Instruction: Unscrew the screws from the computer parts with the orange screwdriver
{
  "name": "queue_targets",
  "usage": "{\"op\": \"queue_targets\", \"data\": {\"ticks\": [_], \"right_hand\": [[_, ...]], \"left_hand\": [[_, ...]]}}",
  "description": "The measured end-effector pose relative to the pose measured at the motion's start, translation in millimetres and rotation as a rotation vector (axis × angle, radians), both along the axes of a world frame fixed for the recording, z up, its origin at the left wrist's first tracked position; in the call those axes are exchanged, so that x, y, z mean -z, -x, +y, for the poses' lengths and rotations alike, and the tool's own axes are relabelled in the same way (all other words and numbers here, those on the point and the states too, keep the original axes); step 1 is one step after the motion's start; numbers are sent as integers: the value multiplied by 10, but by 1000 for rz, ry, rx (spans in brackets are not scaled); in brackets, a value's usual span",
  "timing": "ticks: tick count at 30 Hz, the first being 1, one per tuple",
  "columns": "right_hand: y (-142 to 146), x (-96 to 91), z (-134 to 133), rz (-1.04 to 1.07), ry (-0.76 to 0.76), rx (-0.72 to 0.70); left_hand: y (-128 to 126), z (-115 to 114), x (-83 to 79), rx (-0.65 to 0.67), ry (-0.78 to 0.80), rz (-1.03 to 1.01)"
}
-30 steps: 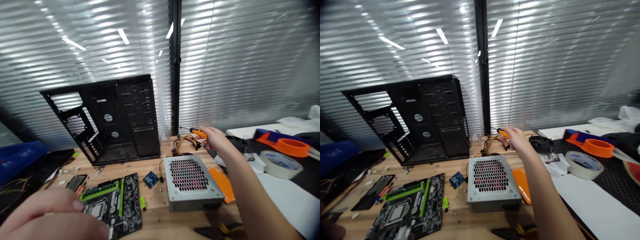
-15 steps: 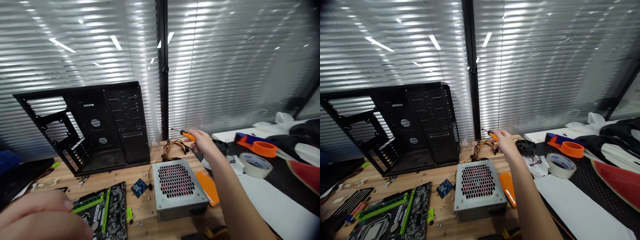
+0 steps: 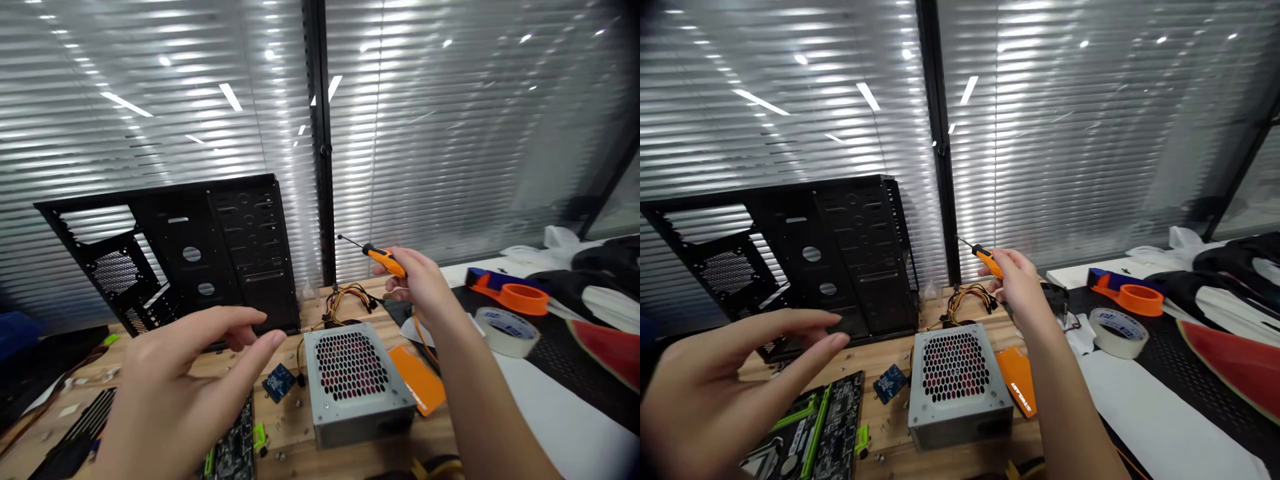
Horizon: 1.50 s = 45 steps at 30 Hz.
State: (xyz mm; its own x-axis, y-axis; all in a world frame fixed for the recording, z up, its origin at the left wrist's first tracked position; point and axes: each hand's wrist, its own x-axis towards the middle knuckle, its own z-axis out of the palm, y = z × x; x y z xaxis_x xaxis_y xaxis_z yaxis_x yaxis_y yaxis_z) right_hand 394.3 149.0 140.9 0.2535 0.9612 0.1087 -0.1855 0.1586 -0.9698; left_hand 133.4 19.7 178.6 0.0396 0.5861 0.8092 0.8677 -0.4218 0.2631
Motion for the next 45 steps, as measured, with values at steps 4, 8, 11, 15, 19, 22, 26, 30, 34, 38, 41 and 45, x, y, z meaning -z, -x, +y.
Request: {"op": "queue_targets", "data": {"ticks": [4, 8, 11, 15, 19, 22, 26, 30, 34, 38, 41, 45], "right_hand": [[-14, -106, -153, 10, -59, 2], [-35, -178, -281, -17, -121, 1], [-55, -211, -361, -47, -161, -11], [-86, -230, -448, -57, -198, -26], [-105, -219, -430, -27, -191, -73], [-99, -144, -279, -56, -99, -137], [-68, 88, 50, -160, 142, -254], [-43, 334, 301, -262, 286, -330], [-51, 406, 345, -293, 324, -348], [-72, 360, 302, -284, 317, -338], [-79, 362, 310, -307, 318, -329], [-69, 419, 359, -382, 358, -323]], "left_hand": [[9, 172, -2, 5, 149, 21], [21, 297, 6, -21, 241, 1], [34, 368, 21, -30, 311, -19], [33, 437, 32, -20, 390, -52], [34, 464, 31, -30, 460, -62], [37, 456, 22, -36, 500, -59], [34, 446, 11, -32, 534, -58], [49, 446, 12, -33, 547, -54], [79, 433, 19, -30, 546, -41], [93, 426, 25, -26, 542, -35], [91, 429, 28, -23, 555, -27], [77, 433, 27, -26, 569, -14]]}}
